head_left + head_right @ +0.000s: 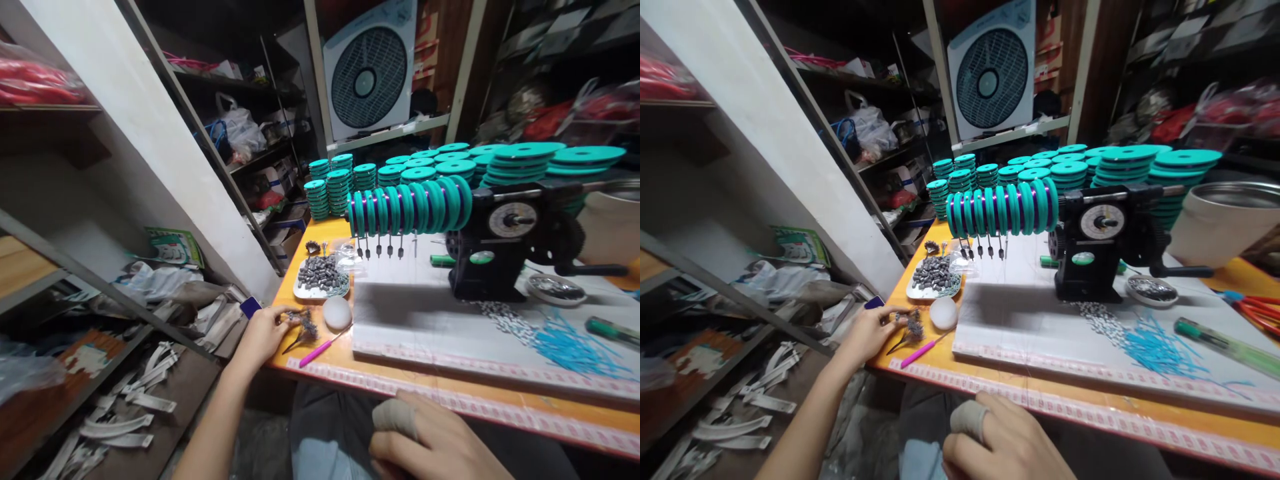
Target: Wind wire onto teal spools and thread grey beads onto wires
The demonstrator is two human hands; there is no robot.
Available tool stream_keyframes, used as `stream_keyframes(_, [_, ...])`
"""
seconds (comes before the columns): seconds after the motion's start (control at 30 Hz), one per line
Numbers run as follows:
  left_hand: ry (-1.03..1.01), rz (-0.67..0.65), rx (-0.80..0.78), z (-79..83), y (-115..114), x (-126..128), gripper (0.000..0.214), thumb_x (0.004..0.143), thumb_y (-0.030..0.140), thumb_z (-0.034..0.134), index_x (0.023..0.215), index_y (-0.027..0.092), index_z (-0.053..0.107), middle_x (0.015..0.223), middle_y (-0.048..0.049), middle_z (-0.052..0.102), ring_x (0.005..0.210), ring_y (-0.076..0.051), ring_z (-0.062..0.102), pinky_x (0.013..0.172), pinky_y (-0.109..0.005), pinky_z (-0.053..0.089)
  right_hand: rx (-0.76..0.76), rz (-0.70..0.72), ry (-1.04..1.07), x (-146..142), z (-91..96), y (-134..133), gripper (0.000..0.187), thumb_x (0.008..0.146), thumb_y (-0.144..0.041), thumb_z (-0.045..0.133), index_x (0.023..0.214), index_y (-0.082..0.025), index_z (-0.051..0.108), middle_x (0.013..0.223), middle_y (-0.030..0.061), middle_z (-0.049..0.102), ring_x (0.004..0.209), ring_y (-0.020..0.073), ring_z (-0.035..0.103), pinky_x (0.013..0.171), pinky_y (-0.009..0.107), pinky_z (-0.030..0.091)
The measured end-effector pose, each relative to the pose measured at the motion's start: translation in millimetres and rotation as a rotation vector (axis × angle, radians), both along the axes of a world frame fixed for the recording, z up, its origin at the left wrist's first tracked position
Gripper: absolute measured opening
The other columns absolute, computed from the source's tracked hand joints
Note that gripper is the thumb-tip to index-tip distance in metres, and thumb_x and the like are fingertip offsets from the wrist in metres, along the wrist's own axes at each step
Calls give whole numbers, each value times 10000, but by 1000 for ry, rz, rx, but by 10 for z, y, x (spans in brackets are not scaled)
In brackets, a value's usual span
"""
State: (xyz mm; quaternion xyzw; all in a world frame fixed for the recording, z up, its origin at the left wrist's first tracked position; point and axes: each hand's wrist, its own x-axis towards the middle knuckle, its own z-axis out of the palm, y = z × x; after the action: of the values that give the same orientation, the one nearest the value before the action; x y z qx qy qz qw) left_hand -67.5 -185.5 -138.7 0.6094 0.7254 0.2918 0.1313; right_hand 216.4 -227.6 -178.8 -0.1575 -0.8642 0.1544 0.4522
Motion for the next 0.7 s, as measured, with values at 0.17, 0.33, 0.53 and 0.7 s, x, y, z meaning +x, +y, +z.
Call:
stream_keyframes(0.17, [-101,219,223,35,-123,1,87,691,285,693,629,227,673,664,-13,626,658,-215,543,649,-318,420,-95,-7,88,25,0,23,205,965,-115,497,856,-201,648,752,31,662,656,150,609,602,232,513])
stream_keyframes(0.33, [-393,284,279,-40,-529,491,213,715,407,683,705,201,630,700,-25,658,703,-214,626,661,-307,509,-254,-7,188,-8,62,26,168,904,-94,547,858,-203,667,761,24,633,692,153,609,698,279,530])
stream_keyframes(0.53, [-858,321,227,-357,-901,1357,347,610,485,859,648,198,667,646,-9,685,653,-178,632,624,-236,512,-301,-53,210,38,180,2,166,869,-64,616,922,-192,708,796,37,663,733,165,615,643,256,521])
stream_keyframes(0.7, [-948,292,414,-451,-977,1603,288,610,464,876,611,251,682,641,34,679,625,-145,619,618,-197,490,-375,-89,167,144,189,-18,170,900,-83,612,958,-220,695,806,17,672,743,160,636,680,259,535])
